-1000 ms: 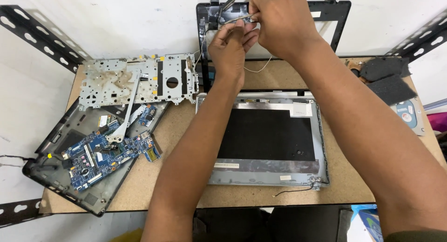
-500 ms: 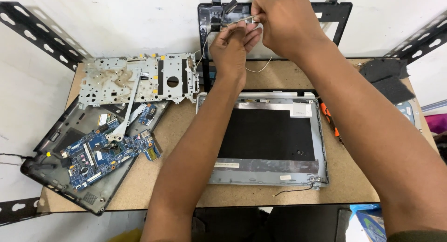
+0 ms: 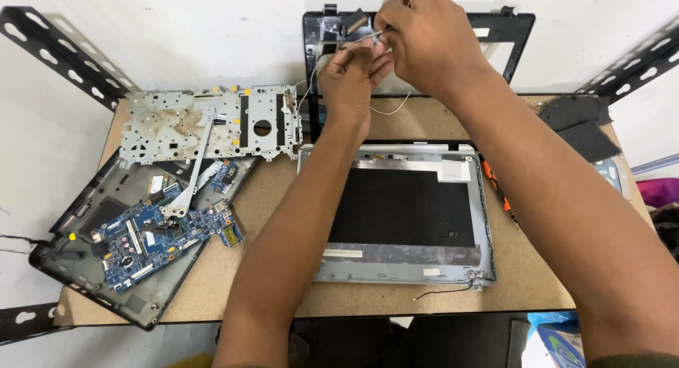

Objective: Disassembling a laptop screen unit by removing screws and disconnecting internal cables

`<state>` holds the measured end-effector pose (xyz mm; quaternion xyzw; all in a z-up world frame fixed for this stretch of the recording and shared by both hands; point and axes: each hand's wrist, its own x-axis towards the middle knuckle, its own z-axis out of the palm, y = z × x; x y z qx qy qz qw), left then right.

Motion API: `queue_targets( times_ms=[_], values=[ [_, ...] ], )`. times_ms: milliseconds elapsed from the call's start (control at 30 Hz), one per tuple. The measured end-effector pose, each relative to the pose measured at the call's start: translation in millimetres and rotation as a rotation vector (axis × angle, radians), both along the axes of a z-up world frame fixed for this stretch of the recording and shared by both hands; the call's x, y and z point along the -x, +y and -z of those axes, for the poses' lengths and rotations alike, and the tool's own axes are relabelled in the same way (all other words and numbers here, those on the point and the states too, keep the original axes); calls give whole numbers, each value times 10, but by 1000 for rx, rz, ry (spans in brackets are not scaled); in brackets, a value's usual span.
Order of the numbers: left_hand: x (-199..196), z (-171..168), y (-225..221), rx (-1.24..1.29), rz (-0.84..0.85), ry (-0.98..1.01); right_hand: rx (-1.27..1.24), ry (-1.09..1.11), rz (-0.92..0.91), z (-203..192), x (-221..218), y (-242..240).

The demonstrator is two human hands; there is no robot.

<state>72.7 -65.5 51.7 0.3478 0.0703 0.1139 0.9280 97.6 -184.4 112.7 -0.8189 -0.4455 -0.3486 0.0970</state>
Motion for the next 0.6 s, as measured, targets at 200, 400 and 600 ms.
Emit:
queue_targets(
  times_ms=[200,400,600],
  values=[
    [-42,15,-39,-6,-10,-3,24,-1,71,-14,21,56],
    [14,-71,-48,-8,-31,26,11,-36,35,0,2,76],
    [39,-87,-47,-23,-25,13,26,-58,13,-16,9,67]
  ],
)
